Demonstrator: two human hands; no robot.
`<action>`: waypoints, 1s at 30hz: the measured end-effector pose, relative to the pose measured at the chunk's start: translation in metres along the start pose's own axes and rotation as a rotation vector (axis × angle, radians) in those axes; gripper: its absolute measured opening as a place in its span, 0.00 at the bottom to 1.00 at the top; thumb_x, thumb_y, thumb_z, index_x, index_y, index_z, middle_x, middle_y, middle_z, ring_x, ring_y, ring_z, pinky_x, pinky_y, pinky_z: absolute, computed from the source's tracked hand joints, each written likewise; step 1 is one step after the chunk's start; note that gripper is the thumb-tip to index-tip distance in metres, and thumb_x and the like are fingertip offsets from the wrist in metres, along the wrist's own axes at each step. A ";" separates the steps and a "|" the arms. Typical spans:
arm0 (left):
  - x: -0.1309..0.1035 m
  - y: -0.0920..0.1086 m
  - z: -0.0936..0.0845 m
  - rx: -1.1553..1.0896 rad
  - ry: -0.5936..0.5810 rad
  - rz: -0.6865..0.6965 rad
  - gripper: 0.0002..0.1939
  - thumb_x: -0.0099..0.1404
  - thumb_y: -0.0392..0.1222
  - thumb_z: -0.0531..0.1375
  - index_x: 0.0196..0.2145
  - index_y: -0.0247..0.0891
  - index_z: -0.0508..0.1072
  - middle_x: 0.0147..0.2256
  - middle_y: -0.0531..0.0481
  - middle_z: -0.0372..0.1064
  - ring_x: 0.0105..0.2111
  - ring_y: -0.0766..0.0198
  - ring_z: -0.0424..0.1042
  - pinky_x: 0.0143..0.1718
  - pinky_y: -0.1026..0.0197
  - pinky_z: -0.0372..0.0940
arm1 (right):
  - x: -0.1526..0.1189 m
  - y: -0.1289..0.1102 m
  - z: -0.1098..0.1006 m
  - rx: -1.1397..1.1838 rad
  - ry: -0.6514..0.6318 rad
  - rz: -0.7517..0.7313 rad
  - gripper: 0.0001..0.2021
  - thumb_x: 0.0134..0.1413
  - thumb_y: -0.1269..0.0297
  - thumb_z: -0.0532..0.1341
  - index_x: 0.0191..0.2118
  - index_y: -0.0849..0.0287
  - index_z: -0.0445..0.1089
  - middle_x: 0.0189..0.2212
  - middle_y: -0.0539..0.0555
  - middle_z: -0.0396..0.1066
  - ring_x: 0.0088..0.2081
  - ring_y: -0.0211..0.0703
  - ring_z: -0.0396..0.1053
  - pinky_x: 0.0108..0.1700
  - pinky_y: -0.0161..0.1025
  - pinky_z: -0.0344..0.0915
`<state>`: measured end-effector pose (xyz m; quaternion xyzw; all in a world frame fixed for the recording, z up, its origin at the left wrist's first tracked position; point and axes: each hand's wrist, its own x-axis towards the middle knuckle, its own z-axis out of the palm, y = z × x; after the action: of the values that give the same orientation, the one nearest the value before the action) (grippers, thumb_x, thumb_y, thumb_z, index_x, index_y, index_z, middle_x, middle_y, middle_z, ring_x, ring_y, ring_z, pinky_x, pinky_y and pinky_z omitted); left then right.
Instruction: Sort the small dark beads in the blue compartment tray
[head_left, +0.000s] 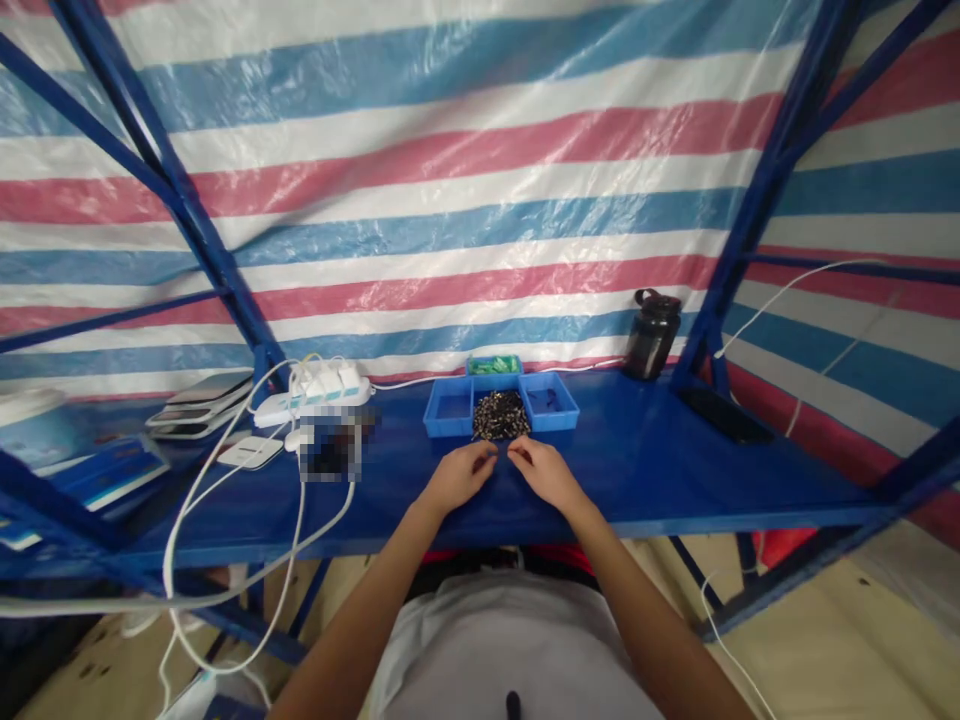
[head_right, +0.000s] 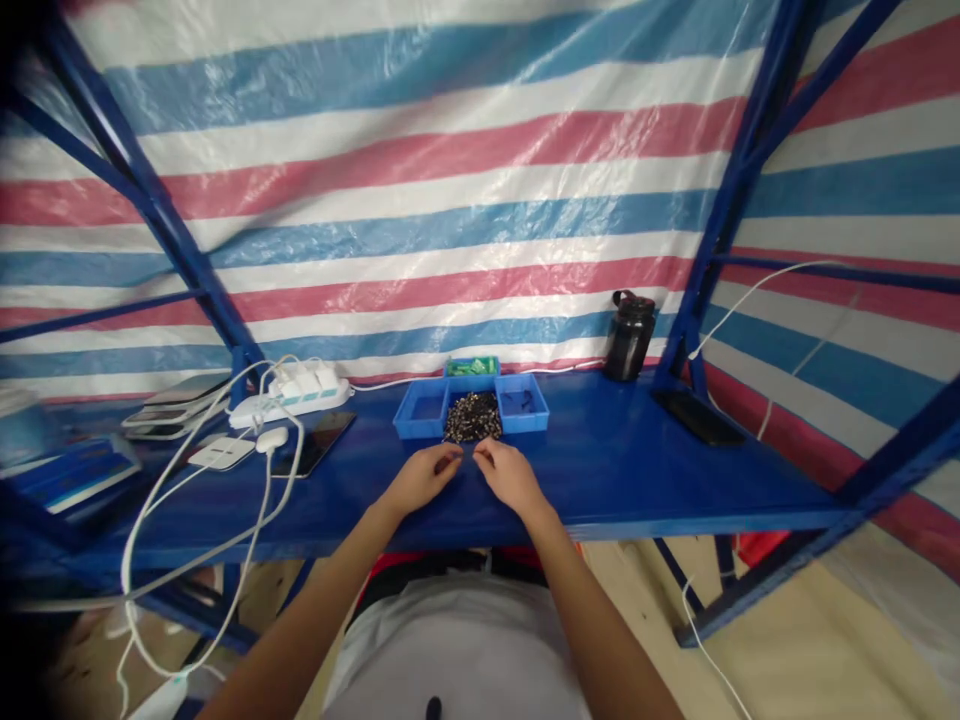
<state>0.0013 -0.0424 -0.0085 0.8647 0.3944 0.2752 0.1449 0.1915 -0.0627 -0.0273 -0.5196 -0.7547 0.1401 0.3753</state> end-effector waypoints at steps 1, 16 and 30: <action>0.000 -0.001 0.001 -0.012 0.003 -0.025 0.12 0.66 0.42 0.53 0.45 0.39 0.69 0.33 0.52 0.71 0.31 0.65 0.69 0.34 0.65 0.62 | 0.000 0.000 0.000 -0.038 -0.025 0.004 0.07 0.60 0.65 0.54 0.38 0.56 0.69 0.35 0.52 0.74 0.38 0.42 0.71 0.41 0.35 0.62; 0.001 -0.003 -0.001 0.061 -0.133 -0.002 0.10 0.70 0.41 0.49 0.40 0.40 0.69 0.34 0.51 0.69 0.37 0.63 0.68 0.39 0.62 0.62 | 0.000 -0.010 -0.006 -0.068 -0.171 0.062 0.08 0.61 0.66 0.53 0.40 0.57 0.68 0.36 0.54 0.73 0.39 0.43 0.70 0.44 0.38 0.63; 0.007 0.001 -0.004 0.000 -0.153 -0.117 0.12 0.70 0.39 0.47 0.36 0.41 0.69 0.30 0.51 0.69 0.30 0.64 0.67 0.33 0.62 0.59 | -0.002 0.002 0.003 -0.004 -0.189 0.093 0.11 0.62 0.61 0.49 0.37 0.50 0.69 0.27 0.53 0.72 0.27 0.44 0.70 0.28 0.39 0.64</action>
<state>0.0028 -0.0372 -0.0022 0.8587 0.4319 0.1993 0.1907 0.1908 -0.0633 -0.0312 -0.5391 -0.7622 0.2043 0.2944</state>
